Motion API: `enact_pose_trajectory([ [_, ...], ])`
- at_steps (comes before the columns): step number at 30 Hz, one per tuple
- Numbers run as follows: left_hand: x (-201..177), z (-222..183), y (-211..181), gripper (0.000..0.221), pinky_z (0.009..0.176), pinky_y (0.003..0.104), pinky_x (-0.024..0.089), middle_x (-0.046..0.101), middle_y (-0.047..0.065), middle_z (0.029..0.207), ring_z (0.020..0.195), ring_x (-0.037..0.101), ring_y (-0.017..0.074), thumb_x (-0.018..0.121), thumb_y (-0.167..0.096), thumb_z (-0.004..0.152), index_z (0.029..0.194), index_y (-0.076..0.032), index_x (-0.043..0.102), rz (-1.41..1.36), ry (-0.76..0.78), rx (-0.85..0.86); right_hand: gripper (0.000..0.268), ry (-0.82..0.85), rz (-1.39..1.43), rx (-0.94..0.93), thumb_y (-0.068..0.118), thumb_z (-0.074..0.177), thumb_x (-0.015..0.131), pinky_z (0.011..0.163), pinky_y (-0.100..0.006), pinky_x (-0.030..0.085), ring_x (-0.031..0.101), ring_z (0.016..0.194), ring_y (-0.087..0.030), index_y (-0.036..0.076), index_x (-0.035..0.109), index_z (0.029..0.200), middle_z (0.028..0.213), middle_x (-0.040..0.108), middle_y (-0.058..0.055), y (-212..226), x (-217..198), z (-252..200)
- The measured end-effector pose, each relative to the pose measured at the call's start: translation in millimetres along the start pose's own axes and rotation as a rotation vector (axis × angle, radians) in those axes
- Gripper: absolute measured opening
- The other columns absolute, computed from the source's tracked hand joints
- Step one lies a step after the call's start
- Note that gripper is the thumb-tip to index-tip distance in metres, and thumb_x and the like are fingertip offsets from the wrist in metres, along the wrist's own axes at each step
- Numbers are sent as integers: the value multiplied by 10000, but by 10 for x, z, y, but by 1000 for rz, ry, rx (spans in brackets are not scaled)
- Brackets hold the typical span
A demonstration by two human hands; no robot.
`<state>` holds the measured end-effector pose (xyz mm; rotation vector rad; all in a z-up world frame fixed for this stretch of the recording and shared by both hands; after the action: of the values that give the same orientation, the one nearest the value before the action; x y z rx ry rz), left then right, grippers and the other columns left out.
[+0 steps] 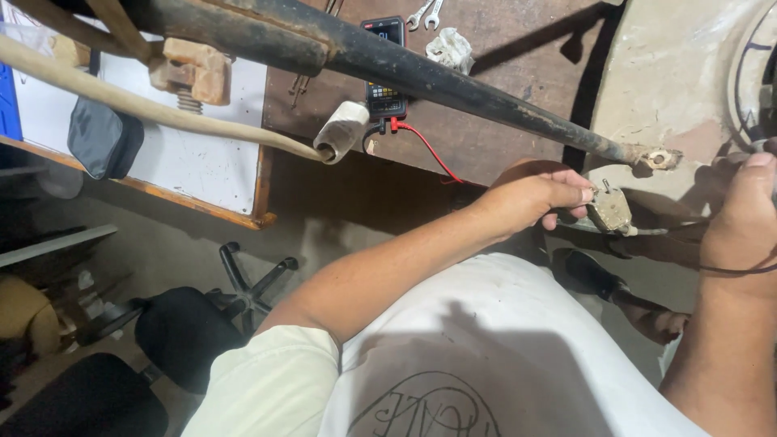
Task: Repairing an electric motor from a lawnmower by testing circuits with a multimeter and soldering connections.
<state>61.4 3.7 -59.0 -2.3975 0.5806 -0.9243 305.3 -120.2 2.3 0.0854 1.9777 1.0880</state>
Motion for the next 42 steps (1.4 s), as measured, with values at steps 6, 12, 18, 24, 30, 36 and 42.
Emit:
enact_pose_trajectory([
  [6,6,-54,-53,196,683,266,445,838,40,1008,851,654,111,757,-307,1049,1131,-164,863,75,25,-4,389,-107,-115,-377,189,1506,504,1173,-519,555,757,1353,-392,-88,713,1680,1518,794,-256,275,-65,-71],
  [12,-3,59,75,186,653,264,445,816,37,1101,1052,747,109,716,-228,1094,1204,-126,827,1,44,4,453,-43,103,-141,314,1442,460,955,-374,667,778,1093,-257,7,593,1748,1375,763,-141,158,-14,-35],
  [18,-2,46,59,171,621,252,435,826,54,1062,1027,757,106,757,-235,1070,1183,-132,833,1,15,-16,313,-91,114,-211,218,1439,517,1163,-397,642,786,1285,-264,21,633,1653,1406,780,-145,87,-5,16],
  [24,2,12,22,131,643,262,452,818,6,1076,1052,778,122,777,-242,1066,1141,-152,836,11,17,-10,320,-91,258,-74,296,1388,552,1077,-306,684,811,1230,-171,116,641,1637,1369,783,-69,66,17,11],
  [30,10,5,6,130,654,260,453,817,1,1078,1058,770,119,763,-235,1059,1128,-147,830,17,28,-5,334,-113,328,16,349,1346,594,1048,-260,713,836,1148,-121,171,635,1625,1287,801,-15,66,30,-7],
  [36,0,18,34,116,671,257,425,784,-34,1074,1030,757,91,771,-241,1053,1136,-168,807,-6,34,-34,303,-129,268,-112,235,1370,581,1037,-322,727,845,1112,-205,76,659,1616,1279,811,-121,140,13,-27],
  [42,-10,-2,4,170,692,268,459,791,-9,1129,1089,760,115,753,-260,1067,1190,-159,813,32,43,-46,292,-131,231,-157,213,1384,590,1002,-335,699,851,1103,-231,39,642,1613,1258,826,-153,158,1,-48],
])
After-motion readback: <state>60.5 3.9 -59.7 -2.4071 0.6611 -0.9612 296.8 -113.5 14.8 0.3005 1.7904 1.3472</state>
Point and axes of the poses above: each hand's wrist, its own z-axis towards the middle knuckle, its own x-axis out of the palm, y = z × x, the point moved 4 cm from there along z, towards the middle knuckle
